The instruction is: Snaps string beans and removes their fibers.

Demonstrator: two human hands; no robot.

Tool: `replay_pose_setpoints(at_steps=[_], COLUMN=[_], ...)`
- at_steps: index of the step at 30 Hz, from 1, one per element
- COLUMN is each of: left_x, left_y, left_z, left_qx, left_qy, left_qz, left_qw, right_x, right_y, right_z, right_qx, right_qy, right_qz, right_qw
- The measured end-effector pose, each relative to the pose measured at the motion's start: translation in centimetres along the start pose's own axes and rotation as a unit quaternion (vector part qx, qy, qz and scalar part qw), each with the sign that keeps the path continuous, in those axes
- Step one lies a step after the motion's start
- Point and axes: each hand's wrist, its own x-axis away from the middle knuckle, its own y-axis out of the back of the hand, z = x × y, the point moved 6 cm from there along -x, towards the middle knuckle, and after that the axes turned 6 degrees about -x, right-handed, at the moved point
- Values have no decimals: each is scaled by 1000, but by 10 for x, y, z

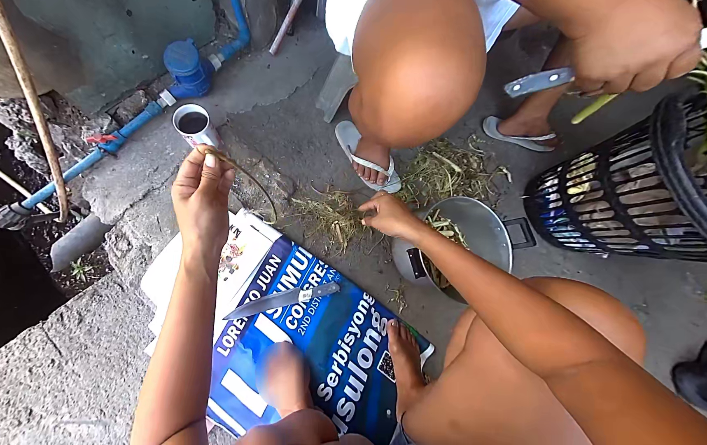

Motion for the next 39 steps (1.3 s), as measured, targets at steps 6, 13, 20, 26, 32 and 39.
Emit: replay_pose_setpoints(at_steps=[6, 13, 20, 26, 32, 39], left_x=[7, 16, 30, 43, 45, 49], left_y=[-15, -29, -55, -75, -79, -77], left_z=[12, 26, 32, 23, 24, 24], left_qx=[-6, -61, -123, -198, -229, -342], left_qy=[44, 88, 54, 8, -32, -78], left_qz=[56, 116, 181, 198, 186, 211], left_qw=[997, 987, 974, 960, 955, 912], right_x=[8, 9, 53, 62, 56, 49], right_y=[-4, -3, 17, 18, 20, 29], right_z=[26, 46, 116, 122, 114, 107], right_qx=[161, 43, -233, -226, -257, -308], right_qy=[110, 117, 273, 303, 278, 243], right_qz=[-98, -38, -83, -124, -106, -138], right_qw=[976, 991, 930, 918, 919, 909])
